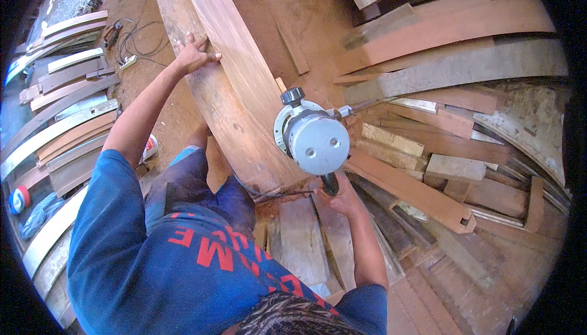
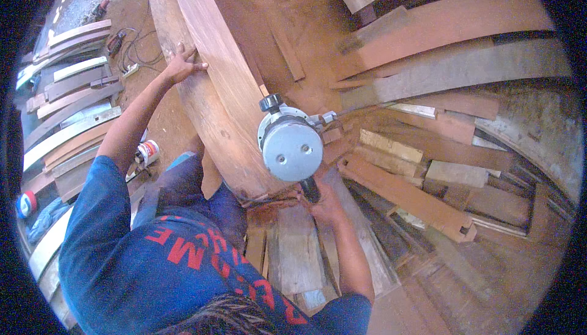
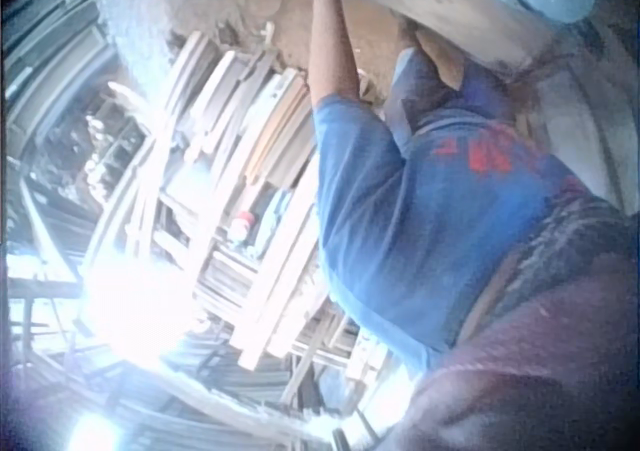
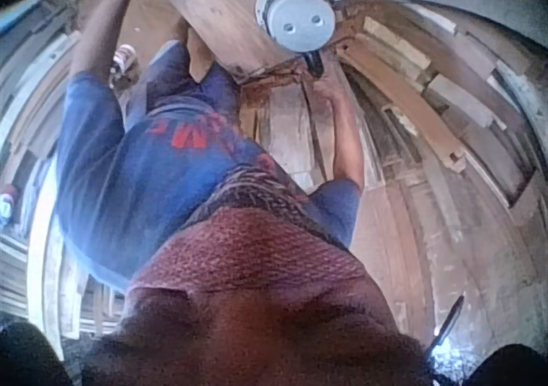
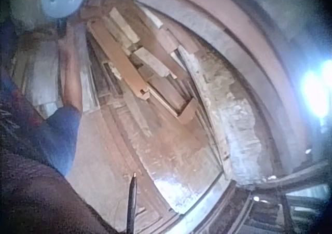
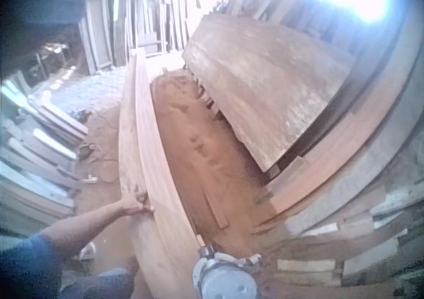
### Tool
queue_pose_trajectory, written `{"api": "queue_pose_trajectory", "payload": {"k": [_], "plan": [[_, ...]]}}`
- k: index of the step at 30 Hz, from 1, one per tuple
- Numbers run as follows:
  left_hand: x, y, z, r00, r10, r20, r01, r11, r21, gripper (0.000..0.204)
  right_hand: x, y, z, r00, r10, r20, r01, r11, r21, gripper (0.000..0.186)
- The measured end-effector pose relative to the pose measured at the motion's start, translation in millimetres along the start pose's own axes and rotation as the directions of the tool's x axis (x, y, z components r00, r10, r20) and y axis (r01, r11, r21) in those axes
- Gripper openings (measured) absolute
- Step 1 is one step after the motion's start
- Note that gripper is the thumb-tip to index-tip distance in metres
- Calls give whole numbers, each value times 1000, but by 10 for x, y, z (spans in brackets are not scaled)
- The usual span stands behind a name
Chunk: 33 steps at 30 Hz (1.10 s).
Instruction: The person uses a handheld router to shape the edge of a long wooden plank, then moves the board and repeats the process on another section.
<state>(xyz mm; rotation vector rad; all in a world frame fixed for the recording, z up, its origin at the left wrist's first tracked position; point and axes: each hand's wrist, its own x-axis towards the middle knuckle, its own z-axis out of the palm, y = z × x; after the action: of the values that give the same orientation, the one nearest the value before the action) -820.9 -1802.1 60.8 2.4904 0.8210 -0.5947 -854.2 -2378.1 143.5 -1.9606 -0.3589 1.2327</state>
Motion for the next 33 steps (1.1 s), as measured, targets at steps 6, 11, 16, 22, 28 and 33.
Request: {"api": "queue_pose_trajectory", "payload": {"k": [6,11,16,22,28,33], "plan": [[2,39,-9,999,-35,-8,35,999,5,106,190,-93,34,992,-116,-54,115,993,-6,42],[52,-16,50,1000,-27,-7,27,999,31,104,346,-137,43,976,-204,-77,199,978,-66,26],[118,-89,141,1000,-20,-18,20,1000,-14,105,500,-121,25,988,-148,-35,146,987,-65,22],[151,-106,205,998,-11,-58,14,999,48,105,757,-130,23,999,-48,15,49,994,-99,52],[43,8,152,998,-66,-16,66,998,11,105,992,-421,34,997,-72,-10,72,997,-19,35],[-14,103,87,992,-122,-17,122,992,-12,104,1226,-730,40,996,-89,-7,89,996,24,31]]}}
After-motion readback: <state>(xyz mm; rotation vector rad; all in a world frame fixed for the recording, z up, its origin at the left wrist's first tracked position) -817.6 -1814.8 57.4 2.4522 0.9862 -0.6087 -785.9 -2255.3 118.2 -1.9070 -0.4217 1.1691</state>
